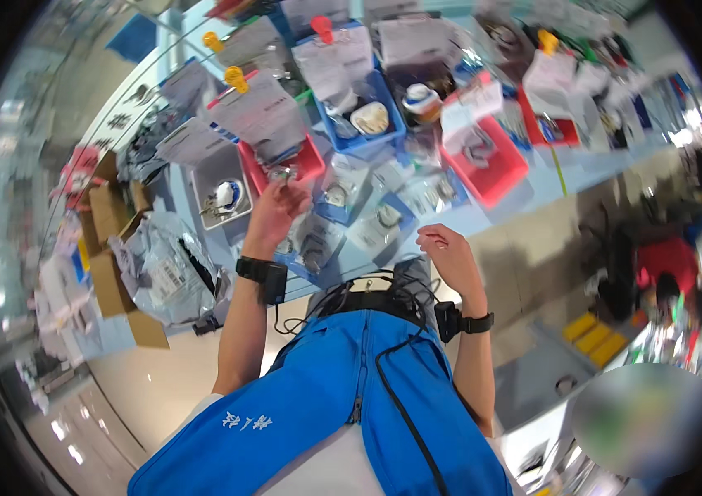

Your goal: The person is sorting and organizing various medical or personal care products into labeled bins on a workbench in a manufacturing or assembly facility.

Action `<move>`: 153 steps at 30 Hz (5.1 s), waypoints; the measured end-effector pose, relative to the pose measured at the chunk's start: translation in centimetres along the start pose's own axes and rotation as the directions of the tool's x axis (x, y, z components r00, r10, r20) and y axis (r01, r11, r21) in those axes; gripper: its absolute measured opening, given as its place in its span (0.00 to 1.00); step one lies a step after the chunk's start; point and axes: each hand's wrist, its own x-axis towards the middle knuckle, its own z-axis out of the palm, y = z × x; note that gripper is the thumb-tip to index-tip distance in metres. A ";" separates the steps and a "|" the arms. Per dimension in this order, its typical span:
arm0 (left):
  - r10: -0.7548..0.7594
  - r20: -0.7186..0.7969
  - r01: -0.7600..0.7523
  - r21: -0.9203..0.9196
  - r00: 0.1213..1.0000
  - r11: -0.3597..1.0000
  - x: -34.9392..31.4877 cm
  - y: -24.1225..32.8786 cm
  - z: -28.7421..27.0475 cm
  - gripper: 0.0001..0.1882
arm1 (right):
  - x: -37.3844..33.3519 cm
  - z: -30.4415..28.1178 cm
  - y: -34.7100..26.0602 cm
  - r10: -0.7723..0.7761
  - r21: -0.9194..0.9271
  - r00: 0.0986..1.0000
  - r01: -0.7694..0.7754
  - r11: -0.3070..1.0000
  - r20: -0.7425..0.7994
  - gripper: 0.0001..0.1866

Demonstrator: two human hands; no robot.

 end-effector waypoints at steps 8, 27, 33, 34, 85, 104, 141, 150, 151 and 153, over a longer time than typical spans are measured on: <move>0.013 -0.238 -0.051 -0.154 0.971 0.987 0.7 -1.9 4.0 0.23 | 14.5 -1.5 -5.6 -0.032 0.026 0.912 0.024 0.999 0.409 0.17; -0.172 -0.046 0.165 -0.131 0.984 0.978 -0.9 -2.6 1.5 0.20 | 17.6 9.7 -8.2 -0.042 -0.175 0.968 0.087 0.981 0.248 0.12; 0.611 -0.324 -0.262 0.690 0.722 0.675 -2.8 5.7 -3.5 0.22 | 18.1 14.8 -13.1 -0.093 -0.211 0.950 0.161 0.964 0.298 0.13; 0.604 -0.329 -0.255 0.687 0.726 0.680 -2.8 6.3 -4.1 0.22 | 18.2 16.0 -13.6 -0.186 -0.159 0.917 0.254 0.954 0.353 0.14; 0.500 -0.219 -0.273 0.624 0.838 0.732 11.6 10.2 3.3 0.25 | 16.0 14.5 -28.5 -0.240 0.294 0.967 0.206 0.933 0.084 0.15; 0.648 -0.149 -0.136 0.920 0.747 0.368 16.0 15.9 1.5 0.22 | 1.9 -0.8 -11.1 0.187 0.261 0.935 -0.107 0.959 -0.303 0.14; 0.410 0.105 -0.266 0.894 0.906 0.360 -16.4 -8.7 13.1 0.11 | 2.3 -4.9 6.0 -0.254 -0.272 0.936 0.317 0.909 0.242 0.23; 0.590 -0.086 -0.045 0.978 0.803 0.204 -12.8 -12.0 13.7 0.11 | 5.8 -5.1 1.5 0.031 -0.114 0.881 0.027 0.993 0.472 0.26; 0.583 -0.067 -0.022 0.989 0.810 0.144 -12.7 -11.7 13.8 0.11 | 6.3 -5.3 1.7 0.019 -0.112 0.875 0.040 0.993 0.484 0.26; 0.573 -0.077 0.005 0.992 0.816 0.127 -12.1 -11.4 13.0 0.14 | 7.5 -5.7 2.3 -0.042 -0.248 0.865 0.190 0.950 0.501 0.27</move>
